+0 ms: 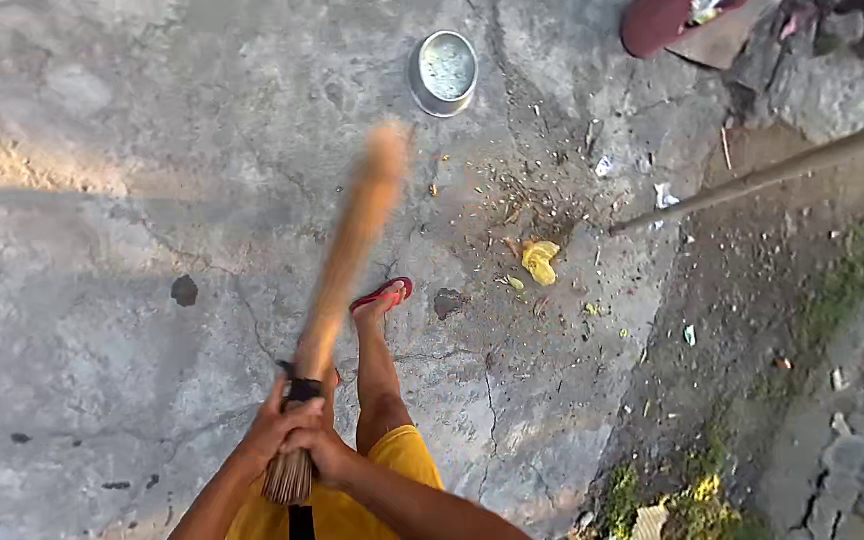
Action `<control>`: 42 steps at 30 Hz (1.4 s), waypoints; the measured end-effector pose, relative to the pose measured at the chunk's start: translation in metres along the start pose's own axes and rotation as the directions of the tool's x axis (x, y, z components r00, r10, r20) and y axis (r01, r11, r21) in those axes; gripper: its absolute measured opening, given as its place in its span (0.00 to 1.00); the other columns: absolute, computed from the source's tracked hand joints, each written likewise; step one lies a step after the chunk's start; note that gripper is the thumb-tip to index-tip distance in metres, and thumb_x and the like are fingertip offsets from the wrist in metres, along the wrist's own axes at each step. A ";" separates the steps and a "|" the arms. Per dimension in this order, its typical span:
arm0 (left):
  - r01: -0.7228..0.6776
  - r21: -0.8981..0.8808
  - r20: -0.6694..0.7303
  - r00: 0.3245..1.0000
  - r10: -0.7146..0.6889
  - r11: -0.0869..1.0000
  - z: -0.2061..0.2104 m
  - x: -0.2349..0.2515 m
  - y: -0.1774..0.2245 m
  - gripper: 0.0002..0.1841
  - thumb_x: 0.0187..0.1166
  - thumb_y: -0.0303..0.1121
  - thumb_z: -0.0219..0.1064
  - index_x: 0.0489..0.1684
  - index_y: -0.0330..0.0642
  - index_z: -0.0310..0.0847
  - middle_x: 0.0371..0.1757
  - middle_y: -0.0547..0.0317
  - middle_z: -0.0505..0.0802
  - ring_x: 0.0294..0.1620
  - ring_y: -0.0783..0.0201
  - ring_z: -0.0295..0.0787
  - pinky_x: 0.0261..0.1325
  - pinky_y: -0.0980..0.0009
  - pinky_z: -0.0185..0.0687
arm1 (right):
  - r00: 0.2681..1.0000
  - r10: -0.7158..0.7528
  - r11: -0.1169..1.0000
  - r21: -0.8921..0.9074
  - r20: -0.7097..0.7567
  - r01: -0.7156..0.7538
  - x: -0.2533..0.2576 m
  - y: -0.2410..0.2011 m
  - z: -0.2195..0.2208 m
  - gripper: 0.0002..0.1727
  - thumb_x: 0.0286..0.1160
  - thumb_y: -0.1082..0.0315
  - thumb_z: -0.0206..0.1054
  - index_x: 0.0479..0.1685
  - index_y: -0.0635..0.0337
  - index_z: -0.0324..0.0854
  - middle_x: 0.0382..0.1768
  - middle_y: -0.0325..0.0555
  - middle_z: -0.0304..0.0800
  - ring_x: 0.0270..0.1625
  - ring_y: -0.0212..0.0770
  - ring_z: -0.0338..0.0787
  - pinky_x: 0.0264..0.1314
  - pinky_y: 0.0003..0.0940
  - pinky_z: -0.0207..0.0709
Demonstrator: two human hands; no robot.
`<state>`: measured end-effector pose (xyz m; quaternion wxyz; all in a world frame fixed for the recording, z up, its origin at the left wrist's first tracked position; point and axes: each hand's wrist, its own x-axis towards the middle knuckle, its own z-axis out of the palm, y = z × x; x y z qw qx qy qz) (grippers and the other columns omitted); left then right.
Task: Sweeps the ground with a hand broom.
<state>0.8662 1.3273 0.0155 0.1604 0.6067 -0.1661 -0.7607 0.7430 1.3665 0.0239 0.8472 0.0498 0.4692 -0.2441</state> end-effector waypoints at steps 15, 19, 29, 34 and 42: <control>0.037 0.689 0.570 0.589 -0.573 0.723 0.301 0.208 0.114 0.34 0.80 0.38 0.68 0.87 0.42 0.62 0.66 0.48 0.87 0.61 0.62 0.85 0.65 0.60 0.80 | 0.676 -0.150 0.677 0.423 -0.721 0.602 -0.046 -0.213 -0.133 0.15 0.77 0.57 0.49 0.45 0.56 0.75 0.32 0.44 0.88 0.35 0.39 0.90 0.38 0.42 0.86; 0.073 0.460 0.447 0.843 -0.301 0.885 0.206 0.131 0.176 0.47 0.72 0.39 0.73 0.94 0.44 0.48 0.72 0.49 0.86 0.67 0.60 0.88 0.73 0.59 0.83 | 0.936 -0.080 0.841 0.480 -0.344 0.248 -0.051 -0.217 -0.064 0.14 0.56 0.69 0.64 0.44 0.59 0.78 0.35 0.47 0.91 0.40 0.42 0.91 0.45 0.44 0.87; 0.146 0.579 0.144 0.950 -0.276 0.802 0.318 0.263 0.179 0.27 0.81 0.44 0.67 0.72 0.33 0.77 0.60 0.43 0.90 0.61 0.56 0.88 0.68 0.54 0.82 | 0.928 -0.146 0.770 0.549 -0.344 0.325 -0.010 -0.323 -0.193 0.11 0.70 0.62 0.57 0.46 0.55 0.77 0.28 0.43 0.87 0.30 0.38 0.89 0.34 0.37 0.85; 0.096 0.693 0.512 0.632 -0.582 0.714 0.426 0.311 0.179 0.40 0.76 0.36 0.72 0.90 0.42 0.57 0.76 0.41 0.81 0.72 0.54 0.81 0.75 0.54 0.77 | 0.644 -0.138 0.579 0.467 -0.752 0.669 -0.034 -0.353 -0.227 0.13 0.79 0.59 0.48 0.46 0.55 0.74 0.31 0.45 0.87 0.33 0.41 0.90 0.36 0.42 0.85; 0.064 0.251 0.101 0.991 -0.092 0.966 0.288 0.219 0.276 0.43 0.71 0.41 0.73 0.86 0.35 0.54 0.52 0.43 0.93 0.49 0.53 0.94 0.57 0.56 0.92 | 0.984 -0.080 0.955 0.271 -0.157 0.121 -0.027 -0.398 -0.131 0.19 0.58 0.65 0.70 0.50 0.61 0.80 0.39 0.47 0.92 0.42 0.41 0.93 0.50 0.44 0.88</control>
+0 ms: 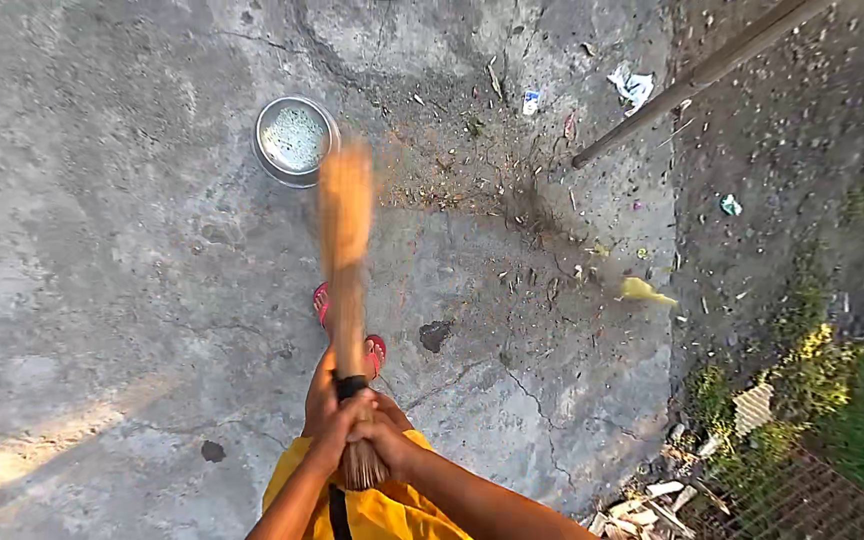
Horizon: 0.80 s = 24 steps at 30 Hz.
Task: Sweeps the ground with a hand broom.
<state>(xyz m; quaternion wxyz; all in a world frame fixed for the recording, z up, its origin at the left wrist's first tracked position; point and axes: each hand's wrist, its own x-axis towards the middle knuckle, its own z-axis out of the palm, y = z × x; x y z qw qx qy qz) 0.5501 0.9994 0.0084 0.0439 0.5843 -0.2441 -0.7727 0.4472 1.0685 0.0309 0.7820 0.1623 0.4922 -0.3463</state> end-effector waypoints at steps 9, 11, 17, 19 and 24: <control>0.227 0.619 0.201 0.879 -0.432 0.752 0.105 0.166 0.076 0.30 0.76 0.45 0.72 0.70 0.30 0.76 0.57 0.39 0.90 0.59 0.50 0.89 0.66 0.49 0.82 | 0.924 -0.167 0.786 0.520 -0.344 0.336 0.054 -0.106 -0.052 0.15 0.70 0.57 0.54 0.42 0.56 0.79 0.28 0.44 0.89 0.30 0.39 0.90 0.35 0.39 0.87; 0.130 0.784 0.301 0.777 -0.554 0.608 0.141 0.195 0.100 0.31 0.75 0.46 0.73 0.70 0.31 0.78 0.60 0.38 0.89 0.61 0.48 0.86 0.67 0.46 0.79 | 0.824 -0.226 0.622 0.574 -0.520 0.533 0.056 -0.131 -0.048 0.17 0.76 0.55 0.47 0.40 0.56 0.77 0.27 0.45 0.88 0.30 0.39 0.91 0.33 0.38 0.87; 0.107 0.384 0.503 0.809 -0.305 0.917 0.075 0.113 0.158 0.41 0.75 0.40 0.72 0.88 0.41 0.55 0.55 0.53 0.91 0.51 0.64 0.91 0.59 0.62 0.88 | 0.941 -0.121 0.888 0.389 -0.317 0.246 0.009 -0.144 0.024 0.17 0.61 0.70 0.62 0.51 0.61 0.75 0.37 0.50 0.90 0.40 0.45 0.91 0.44 0.47 0.87; 0.089 0.337 0.358 0.909 -0.215 0.937 0.067 0.091 0.163 0.43 0.73 0.41 0.74 0.87 0.39 0.54 0.50 0.50 0.92 0.45 0.61 0.93 0.54 0.62 0.91 | 0.981 -0.075 0.905 0.400 -0.181 0.143 0.000 -0.149 0.028 0.16 0.55 0.71 0.63 0.46 0.58 0.74 0.35 0.49 0.89 0.38 0.44 0.91 0.43 0.45 0.87; 0.092 0.470 0.052 0.990 -0.132 0.878 0.154 0.142 0.160 0.42 0.75 0.43 0.74 0.83 0.28 0.58 0.65 0.36 0.86 0.64 0.51 0.87 0.70 0.52 0.82 | 0.999 0.019 0.905 0.426 -0.041 0.001 0.002 -0.219 -0.064 0.09 0.68 0.62 0.55 0.40 0.54 0.77 0.30 0.46 0.89 0.32 0.41 0.90 0.37 0.40 0.87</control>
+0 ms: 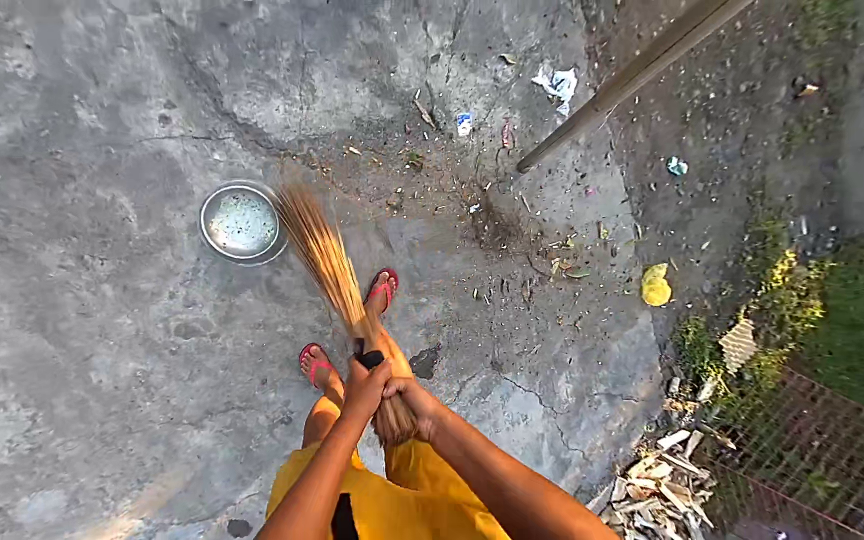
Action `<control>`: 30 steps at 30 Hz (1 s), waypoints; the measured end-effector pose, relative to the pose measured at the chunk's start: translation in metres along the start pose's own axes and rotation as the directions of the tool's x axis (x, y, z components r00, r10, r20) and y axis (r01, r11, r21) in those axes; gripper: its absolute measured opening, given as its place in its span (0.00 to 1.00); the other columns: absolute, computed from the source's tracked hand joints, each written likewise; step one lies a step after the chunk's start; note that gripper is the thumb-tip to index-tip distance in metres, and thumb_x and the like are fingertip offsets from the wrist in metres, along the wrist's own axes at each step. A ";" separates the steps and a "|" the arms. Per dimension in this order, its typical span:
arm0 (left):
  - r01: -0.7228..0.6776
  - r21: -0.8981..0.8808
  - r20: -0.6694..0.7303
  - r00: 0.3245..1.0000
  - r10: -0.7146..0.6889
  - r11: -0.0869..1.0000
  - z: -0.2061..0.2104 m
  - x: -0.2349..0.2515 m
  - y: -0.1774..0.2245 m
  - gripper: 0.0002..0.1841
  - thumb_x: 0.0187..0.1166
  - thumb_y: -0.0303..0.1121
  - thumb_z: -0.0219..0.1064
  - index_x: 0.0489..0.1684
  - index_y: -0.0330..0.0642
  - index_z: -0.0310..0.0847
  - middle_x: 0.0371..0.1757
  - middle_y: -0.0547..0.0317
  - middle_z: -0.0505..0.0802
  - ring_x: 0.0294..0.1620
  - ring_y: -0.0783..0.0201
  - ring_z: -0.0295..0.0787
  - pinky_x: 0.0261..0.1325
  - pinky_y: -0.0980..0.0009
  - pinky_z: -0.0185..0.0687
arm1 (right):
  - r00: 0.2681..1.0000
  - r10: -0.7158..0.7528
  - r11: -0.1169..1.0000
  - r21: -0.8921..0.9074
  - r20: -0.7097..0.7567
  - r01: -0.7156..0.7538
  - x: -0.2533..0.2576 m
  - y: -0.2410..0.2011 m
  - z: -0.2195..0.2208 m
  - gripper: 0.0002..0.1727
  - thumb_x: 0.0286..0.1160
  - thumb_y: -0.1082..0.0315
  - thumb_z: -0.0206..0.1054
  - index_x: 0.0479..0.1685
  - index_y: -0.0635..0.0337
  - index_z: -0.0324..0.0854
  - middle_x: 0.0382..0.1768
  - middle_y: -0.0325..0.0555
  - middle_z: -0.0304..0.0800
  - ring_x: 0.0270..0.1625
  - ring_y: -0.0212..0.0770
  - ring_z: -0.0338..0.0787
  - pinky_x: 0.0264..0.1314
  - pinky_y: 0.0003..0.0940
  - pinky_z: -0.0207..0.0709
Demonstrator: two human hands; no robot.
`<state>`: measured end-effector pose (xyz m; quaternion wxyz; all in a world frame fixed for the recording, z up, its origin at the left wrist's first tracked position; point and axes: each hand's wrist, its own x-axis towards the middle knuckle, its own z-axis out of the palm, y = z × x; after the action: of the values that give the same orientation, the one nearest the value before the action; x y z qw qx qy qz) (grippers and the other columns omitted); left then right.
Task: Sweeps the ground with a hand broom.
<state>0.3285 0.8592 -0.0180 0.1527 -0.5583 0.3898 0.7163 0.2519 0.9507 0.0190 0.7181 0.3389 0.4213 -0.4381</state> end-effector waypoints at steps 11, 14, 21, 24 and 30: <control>-0.097 0.029 0.556 0.828 0.065 0.995 0.026 -0.002 0.102 0.31 0.89 0.52 0.47 0.81 0.38 0.72 0.67 0.48 0.89 0.66 0.61 0.87 0.72 0.57 0.82 | 0.964 -0.174 0.942 0.319 0.200 0.104 -0.063 -0.070 -0.023 0.42 0.42 0.35 0.86 0.58 0.51 0.84 0.49 0.53 0.94 0.53 0.52 0.94 0.61 0.55 0.86; -0.121 0.317 0.146 0.986 0.077 0.941 -0.024 -0.021 0.072 0.34 0.91 0.54 0.40 0.83 0.40 0.72 0.78 0.46 0.83 0.79 0.52 0.77 0.82 0.51 0.71 | 0.954 -0.189 0.945 0.309 0.231 0.112 -0.072 -0.108 0.000 0.31 0.58 0.40 0.76 0.51 0.56 0.84 0.35 0.55 0.93 0.45 0.58 0.95 0.59 0.62 0.87; 0.222 0.881 -0.164 0.971 -0.172 0.417 -0.043 -0.033 0.103 0.21 0.92 0.40 0.51 0.75 0.39 0.78 0.66 0.35 0.89 0.68 0.36 0.87 0.70 0.39 0.80 | 0.986 0.126 0.988 0.070 0.107 -0.134 -0.043 -0.198 0.013 0.12 0.86 0.61 0.46 0.45 0.56 0.71 0.25 0.43 0.84 0.24 0.38 0.87 0.30 0.35 0.86; 0.297 0.887 -0.179 0.927 -0.330 0.354 -0.057 -0.041 0.129 0.34 0.84 0.50 0.65 0.85 0.41 0.66 0.65 0.33 0.89 0.67 0.34 0.87 0.69 0.36 0.80 | 0.968 -0.148 0.925 0.317 -0.203 0.208 -0.008 -0.220 0.004 0.13 0.87 0.60 0.50 0.39 0.60 0.71 0.20 0.46 0.80 0.19 0.40 0.84 0.24 0.34 0.85; 0.383 0.805 -0.247 0.911 -0.330 0.453 -0.082 0.003 0.100 0.59 0.73 0.60 0.73 0.98 0.46 0.34 0.93 0.25 0.49 0.85 0.21 0.60 0.78 0.27 0.63 | 0.979 -0.182 0.951 0.235 -0.093 0.199 -0.020 -0.159 0.103 0.27 0.91 0.44 0.45 0.54 0.60 0.72 0.32 0.55 0.88 0.32 0.53 0.91 0.42 0.53 0.89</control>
<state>0.3180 0.7344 0.0121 0.5368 -0.5036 0.5630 0.3759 0.1332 0.8076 0.0613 0.6104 0.3971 0.4203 -0.5414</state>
